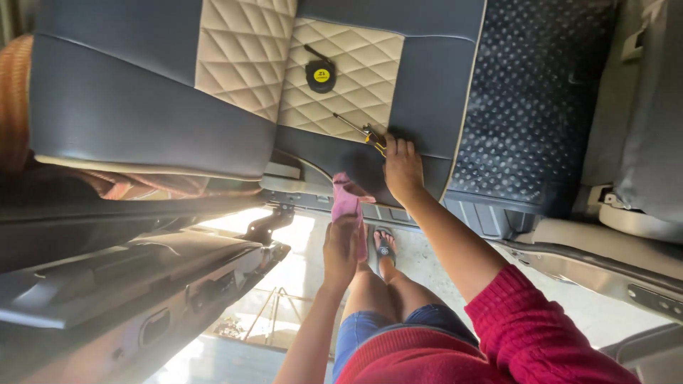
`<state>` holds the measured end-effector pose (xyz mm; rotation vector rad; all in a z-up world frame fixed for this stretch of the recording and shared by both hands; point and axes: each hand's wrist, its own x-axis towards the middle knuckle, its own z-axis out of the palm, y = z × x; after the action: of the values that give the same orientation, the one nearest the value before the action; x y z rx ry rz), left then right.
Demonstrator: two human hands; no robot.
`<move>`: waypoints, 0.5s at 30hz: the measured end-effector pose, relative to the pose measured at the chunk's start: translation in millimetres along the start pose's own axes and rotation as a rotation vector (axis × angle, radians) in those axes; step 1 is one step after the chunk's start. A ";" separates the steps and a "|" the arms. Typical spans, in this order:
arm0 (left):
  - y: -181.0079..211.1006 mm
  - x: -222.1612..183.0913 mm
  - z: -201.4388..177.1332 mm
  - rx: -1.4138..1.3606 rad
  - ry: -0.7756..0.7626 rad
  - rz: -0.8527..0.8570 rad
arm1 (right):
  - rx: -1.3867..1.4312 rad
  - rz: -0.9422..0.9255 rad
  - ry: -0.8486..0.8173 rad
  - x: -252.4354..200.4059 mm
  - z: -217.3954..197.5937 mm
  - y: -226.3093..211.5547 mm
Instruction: Repairing or adjusting a car door hinge using a screwdriver, wrench, and cleaning with a cloth.
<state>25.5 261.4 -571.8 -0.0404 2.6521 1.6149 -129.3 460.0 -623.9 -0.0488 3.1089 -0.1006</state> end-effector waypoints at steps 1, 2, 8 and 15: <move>-2.8 3.1 2.3 0.002 0.005 0.005 | -0.001 0.019 -0.023 0.1 -3.6 0.5; -0.8 2.0 4.0 -0.001 0.005 0.005 | -0.005 0.018 -0.023 0.1 1.5 3.7; 1.2 -3.5 17.8 -0.030 0.022 -0.115 | 0.132 0.106 -0.172 24.2 25.4 28.1; 8.9 -17.5 20.9 -0.092 0.039 -0.201 | 0.177 0.135 -0.309 36.1 13.8 25.0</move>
<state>42.9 284.1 -572.6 -0.3322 2.5036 1.6839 -165.7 482.9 -640.4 0.1367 2.7729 -0.3291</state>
